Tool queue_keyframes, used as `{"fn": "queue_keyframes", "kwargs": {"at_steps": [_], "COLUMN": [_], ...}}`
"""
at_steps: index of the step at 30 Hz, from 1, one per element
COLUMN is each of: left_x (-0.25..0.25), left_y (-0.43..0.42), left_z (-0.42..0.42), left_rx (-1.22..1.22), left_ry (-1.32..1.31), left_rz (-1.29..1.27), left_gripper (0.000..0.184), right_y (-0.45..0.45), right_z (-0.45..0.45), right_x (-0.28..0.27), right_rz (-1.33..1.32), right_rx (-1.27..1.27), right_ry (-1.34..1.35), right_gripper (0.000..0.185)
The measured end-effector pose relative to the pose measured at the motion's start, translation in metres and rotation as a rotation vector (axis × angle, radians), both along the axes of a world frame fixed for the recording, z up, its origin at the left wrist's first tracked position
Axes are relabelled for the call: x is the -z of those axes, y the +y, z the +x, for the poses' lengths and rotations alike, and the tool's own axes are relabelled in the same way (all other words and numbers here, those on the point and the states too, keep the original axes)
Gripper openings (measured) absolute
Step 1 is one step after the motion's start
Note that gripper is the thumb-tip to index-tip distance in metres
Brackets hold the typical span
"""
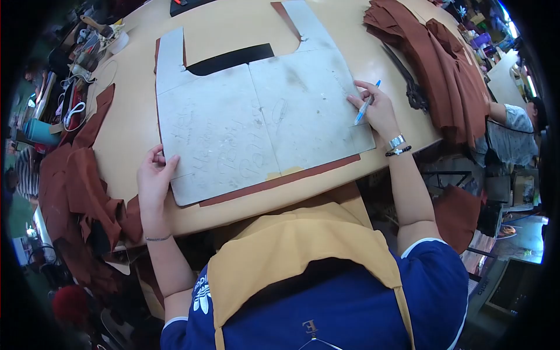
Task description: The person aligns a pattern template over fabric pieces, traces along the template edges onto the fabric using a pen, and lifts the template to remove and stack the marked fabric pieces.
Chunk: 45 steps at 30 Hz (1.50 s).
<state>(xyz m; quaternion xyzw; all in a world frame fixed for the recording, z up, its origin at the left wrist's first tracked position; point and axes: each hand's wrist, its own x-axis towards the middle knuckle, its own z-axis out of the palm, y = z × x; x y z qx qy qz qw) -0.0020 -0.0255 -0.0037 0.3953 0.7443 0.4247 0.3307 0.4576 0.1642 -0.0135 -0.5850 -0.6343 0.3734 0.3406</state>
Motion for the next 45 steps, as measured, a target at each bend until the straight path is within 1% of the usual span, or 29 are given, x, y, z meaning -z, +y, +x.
{"fn": "queue_keyframes", "kwargs": {"at_steps": [3, 6, 9, 10, 13, 14, 17, 20, 22, 24, 25, 26, 29, 32, 35, 38, 41, 44, 45], "left_x": [0.006, 0.003, 0.004, 0.004, 0.004, -0.003, 0.006, 0.021, 0.022, -0.002, 0.002, 0.009, 0.017, 0.014, 0.016, 0.012, 0.008, -0.031, -0.03], "left_y": [0.001, 0.003, 0.005, 0.005, 0.005, 0.005, 0.003, 0.003, 0.003, 0.001, 0.002, 0.003, 0.001, 0.001, 0.001, 0.001, 0.014, 0.048, 0.065], "left_z": [-0.006, -0.008, -0.015, -0.017, -0.017, -0.011, -0.019, -0.029, -0.031, -0.012, -0.017, -0.023, -0.026, -0.024, -0.025, -0.027, -0.022, 0.008, 0.015], "left_rx": [-0.006, 0.018, 0.049, 0.034, 0.028, 0.026, 0.047, 0.062, 0.052, 0.022, 0.036, 0.06, 0.045, 0.032, 0.037, 0.077, 0.053, 0.113, 0.209], "left_ry": [0.015, 0.116, 0.303, 0.25, 0.139, 0.091, 0.052, -0.019, 0.086, -0.003, 0.081, 0.161, 0.163, 0.164, 0.176, 0.199, 0.562, 0.577, 0.584], "left_rz": [-0.028, -0.077, -0.173, -0.168, -0.1, -0.108, -0.061, -0.017, -0.017, -0.028, -0.041, -0.056, 0.007, -0.012, -0.007, -0.026, -0.034, -0.048, 0.053], "left_gripper": [0.05, 0.05, 0.051, 0.049, 0.049, 0.048, 0.049, 0.049, 0.05, 0.051, 0.052, 0.052, 0.052, 0.052, 0.052, 0.05, 0.047, 0.049, 0.051], "right_y": [0.005, 0.002, 0.009, 0.012, 0.011, 0.007, 0.004, 0.004, 0.006, 0.009, 0.015, 0.011, 0.011, 0.014, 0.014, 0.007, 0.007, 0.019, 0.022], "right_z": [0.001, -0.003, 0.007, 0.012, 0.017, 0.016, 0.018, 0.022, 0.021, 0.026, 0.03, 0.024, 0.022, 0.026, 0.026, 0.016, 0.011, 0.0, -0.013], "right_x": [0.002, -0.006, 0.001, 0.006, -0.001, -0.005, -0.002, -0.001, 0.004, 0.015, 0.017, 0.01, 0.009, 0.015, 0.016, 0.001, -0.003, -0.021, -0.026], "right_rz": [0.028, 0.062, 0.106, 0.12, -0.131, -0.138, -0.116, -0.003, -0.025, -0.003, -0.004, 0.022, -0.068, -0.083, -0.054, -0.126, -0.059, 0.058, 0.081], "right_rx": [-0.004, -0.028, -0.062, -0.072, -0.002, 0.008, 0.011, -0.037, -0.022, -0.003, -0.028, -0.01, -0.007, -0.022, -0.04, -0.003, 0.063, 0.038, 0.047], "right_ry": [-0.075, -0.186, -0.237, -0.243, -0.002, 0.044, 0.055, -0.065, -0.035, 0.035, -0.063, -0.085, 0.043, 0.089, 0.078, 0.075, 0.285, 0.364, 0.388], "right_gripper": [0.044, 0.04, 0.037, 0.035, 0.033, 0.032, 0.034, 0.036, 0.039, 0.039, 0.039, 0.038, 0.037, 0.039, 0.04, 0.038, 0.037, 0.053, 0.058]}}
